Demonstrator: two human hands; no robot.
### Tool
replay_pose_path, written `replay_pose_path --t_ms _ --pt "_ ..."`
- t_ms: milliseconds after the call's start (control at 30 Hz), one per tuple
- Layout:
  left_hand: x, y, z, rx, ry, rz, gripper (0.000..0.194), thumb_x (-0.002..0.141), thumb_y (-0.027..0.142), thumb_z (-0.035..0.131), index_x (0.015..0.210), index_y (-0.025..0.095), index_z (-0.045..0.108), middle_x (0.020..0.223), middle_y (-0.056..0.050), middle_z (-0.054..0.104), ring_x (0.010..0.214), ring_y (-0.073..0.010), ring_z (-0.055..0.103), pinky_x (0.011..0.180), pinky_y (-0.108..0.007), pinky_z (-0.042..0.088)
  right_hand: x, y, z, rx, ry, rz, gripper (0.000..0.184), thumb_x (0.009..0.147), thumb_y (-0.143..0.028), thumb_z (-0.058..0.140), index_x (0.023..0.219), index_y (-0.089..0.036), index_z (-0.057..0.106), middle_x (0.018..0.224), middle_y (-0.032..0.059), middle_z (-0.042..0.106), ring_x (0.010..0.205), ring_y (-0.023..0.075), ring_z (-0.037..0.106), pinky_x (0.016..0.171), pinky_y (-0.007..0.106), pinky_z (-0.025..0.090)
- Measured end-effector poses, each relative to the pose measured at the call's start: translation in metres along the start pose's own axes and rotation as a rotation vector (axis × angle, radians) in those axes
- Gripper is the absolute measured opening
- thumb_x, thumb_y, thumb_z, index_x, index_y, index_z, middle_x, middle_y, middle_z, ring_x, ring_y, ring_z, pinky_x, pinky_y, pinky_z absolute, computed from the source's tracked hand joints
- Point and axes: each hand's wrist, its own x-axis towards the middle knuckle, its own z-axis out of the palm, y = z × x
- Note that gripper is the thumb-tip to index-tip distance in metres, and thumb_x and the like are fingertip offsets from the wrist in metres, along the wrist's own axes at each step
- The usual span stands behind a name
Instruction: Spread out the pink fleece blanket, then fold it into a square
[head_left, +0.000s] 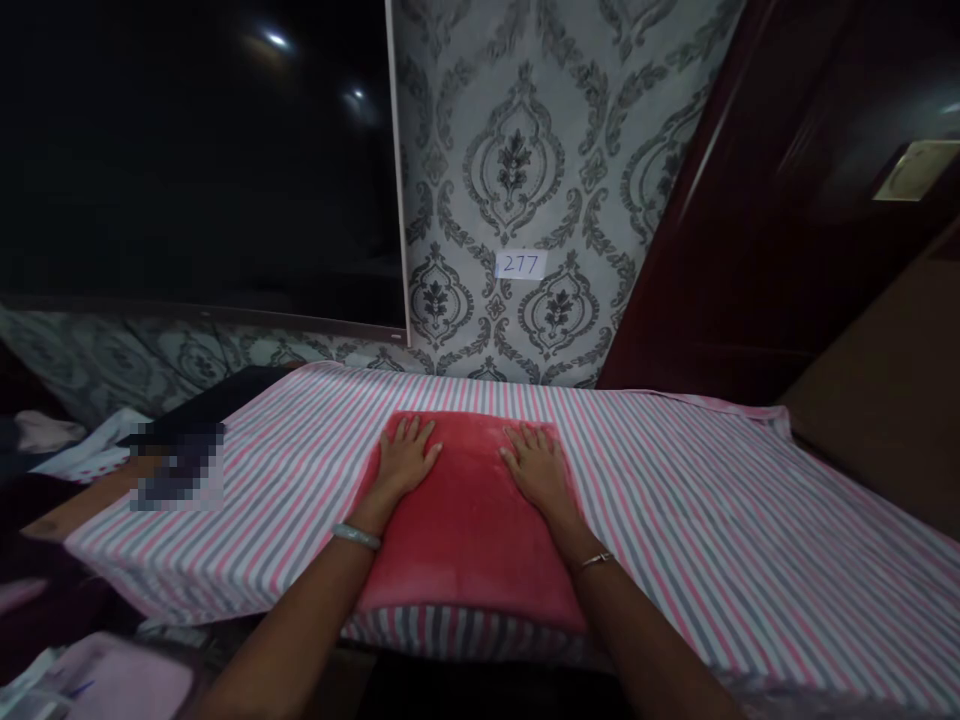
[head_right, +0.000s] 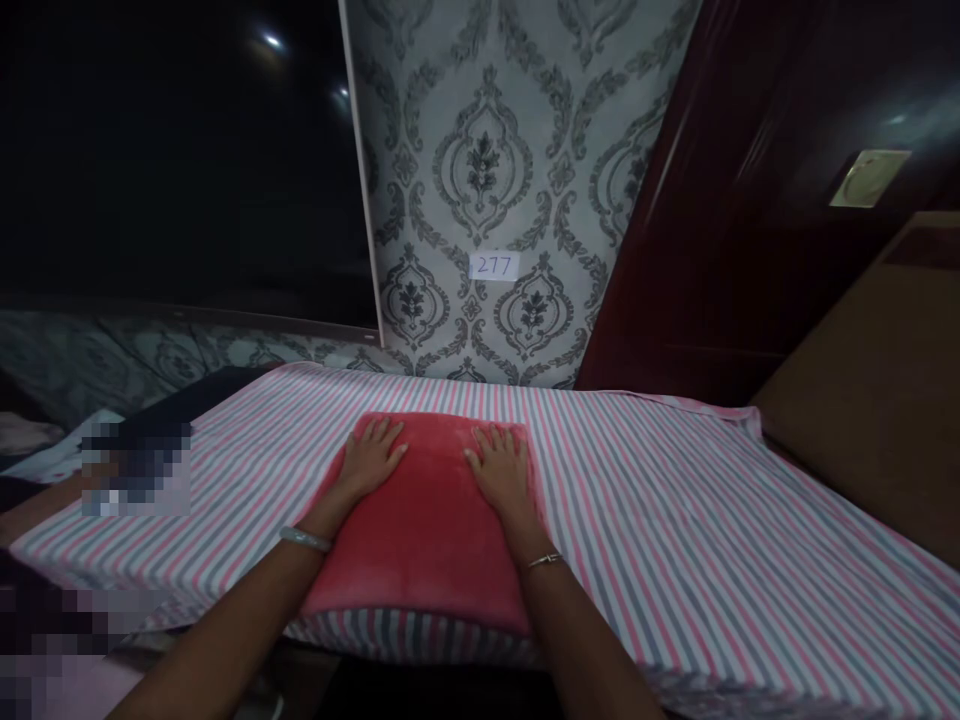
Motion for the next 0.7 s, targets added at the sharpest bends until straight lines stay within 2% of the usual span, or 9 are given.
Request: replay_pose_path --t_ms 233,367,467,567,700 --pt "0.001 0.002 -0.006 0.008 0.003 -0.01 0.062 0.1 0.05 0.031 0.155 0.021 0.039 0.163 -0.015 0.032 0.151 -0.0362 0.025 0.116 -0.068 0.024 -0.002 0.002 -0.009 0.031 -0.068 0.024 0.056 0.105 -0.046 0.035 0.155 -0.023 0.039 0.163 0.0101 0.032 0.151 0.0299 0.023 0.12 0.055 0.017" --pt "0.002 0.004 -0.007 -0.001 -0.014 -0.025 0.063 0.1 0.049 0.031 0.156 0.021 0.037 0.164 -0.014 0.029 0.152 -0.0351 0.023 0.118 -0.066 0.021 -0.01 0.017 -0.008 0.092 -0.144 0.151 0.061 0.103 -0.049 0.036 0.158 -0.021 0.033 0.168 0.01 0.018 0.154 0.0297 0.013 0.118 0.058 0.021" --pt "0.005 0.003 -0.012 -0.1 -0.043 -0.035 0.063 0.099 0.048 0.037 0.156 0.02 0.037 0.165 -0.014 0.026 0.154 -0.0349 0.018 0.119 -0.066 0.015 -0.017 0.034 -0.004 0.266 -0.14 0.164 0.065 0.101 -0.046 0.042 0.158 -0.017 0.031 0.169 0.0116 0.012 0.154 0.0313 0.011 0.119 0.055 0.023" --pt "0.009 -0.005 -0.022 -0.216 -0.075 -0.032 0.063 0.095 0.046 0.048 0.153 0.021 0.043 0.164 -0.012 0.03 0.153 -0.0332 0.02 0.121 -0.061 0.016 -0.025 0.053 -0.003 0.434 -0.127 0.138 0.067 0.098 -0.038 0.044 0.159 -0.013 0.03 0.167 0.0131 0.02 0.153 0.0275 0.021 0.12 0.045 0.028" --pt "-0.001 -0.033 -0.036 -0.388 -0.034 -0.142 0.067 0.087 0.037 0.061 0.149 0.015 0.047 0.162 -0.017 0.033 0.152 -0.0339 0.026 0.121 -0.053 0.025 -0.041 0.073 -0.005 0.525 -0.12 0.106 0.07 0.094 -0.035 0.047 0.16 -0.021 0.026 0.158 0.0097 0.042 0.145 0.0258 0.039 0.118 0.044 0.034"
